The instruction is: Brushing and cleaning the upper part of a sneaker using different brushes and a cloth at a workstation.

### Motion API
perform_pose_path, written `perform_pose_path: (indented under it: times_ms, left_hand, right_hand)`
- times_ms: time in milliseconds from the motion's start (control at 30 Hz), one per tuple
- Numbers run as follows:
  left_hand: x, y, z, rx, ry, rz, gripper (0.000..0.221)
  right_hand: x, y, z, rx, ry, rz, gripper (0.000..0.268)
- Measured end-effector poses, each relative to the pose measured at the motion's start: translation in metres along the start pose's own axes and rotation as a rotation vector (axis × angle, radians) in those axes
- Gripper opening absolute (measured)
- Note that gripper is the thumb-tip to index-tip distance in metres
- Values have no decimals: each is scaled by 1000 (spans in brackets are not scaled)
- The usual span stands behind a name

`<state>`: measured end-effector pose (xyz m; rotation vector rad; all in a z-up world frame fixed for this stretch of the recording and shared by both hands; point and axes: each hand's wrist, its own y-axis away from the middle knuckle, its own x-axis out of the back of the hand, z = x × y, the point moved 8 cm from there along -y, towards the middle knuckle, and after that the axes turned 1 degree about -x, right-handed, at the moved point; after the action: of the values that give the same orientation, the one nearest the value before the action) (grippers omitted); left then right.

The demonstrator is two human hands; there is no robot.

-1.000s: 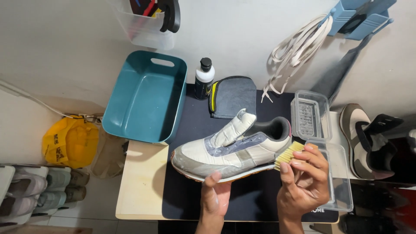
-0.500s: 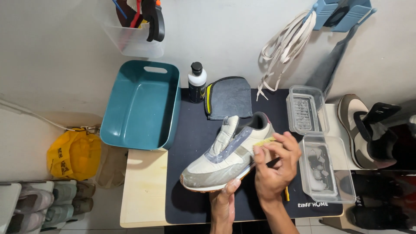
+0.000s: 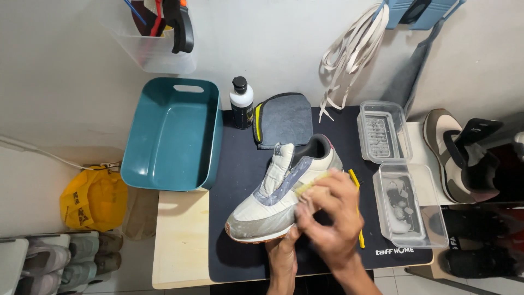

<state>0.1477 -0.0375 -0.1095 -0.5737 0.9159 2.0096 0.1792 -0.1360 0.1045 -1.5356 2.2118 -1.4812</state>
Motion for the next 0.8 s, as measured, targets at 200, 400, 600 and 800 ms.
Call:
perform_pose_path:
  times_ms: [200, 400, 600, 800]
  left_hand:
    - [-2, 0, 3, -8, 35, -15, 81]
    - [-14, 4, 19, -38, 39, -75, 93]
    - [-14, 0, 19, -12, -77, -98, 81]
    - [-28, 3, 28, -52, 74, -160, 99]
  right_hand:
    - [-16, 12, -18, 225, -129, -248, 26]
    - [4, -9, 18, -89, 86, 29, 20]
    - [-20, 19, -52, 212, -132, -239, 22]
    - [6, -13, 18, -67, 144, 65, 24]
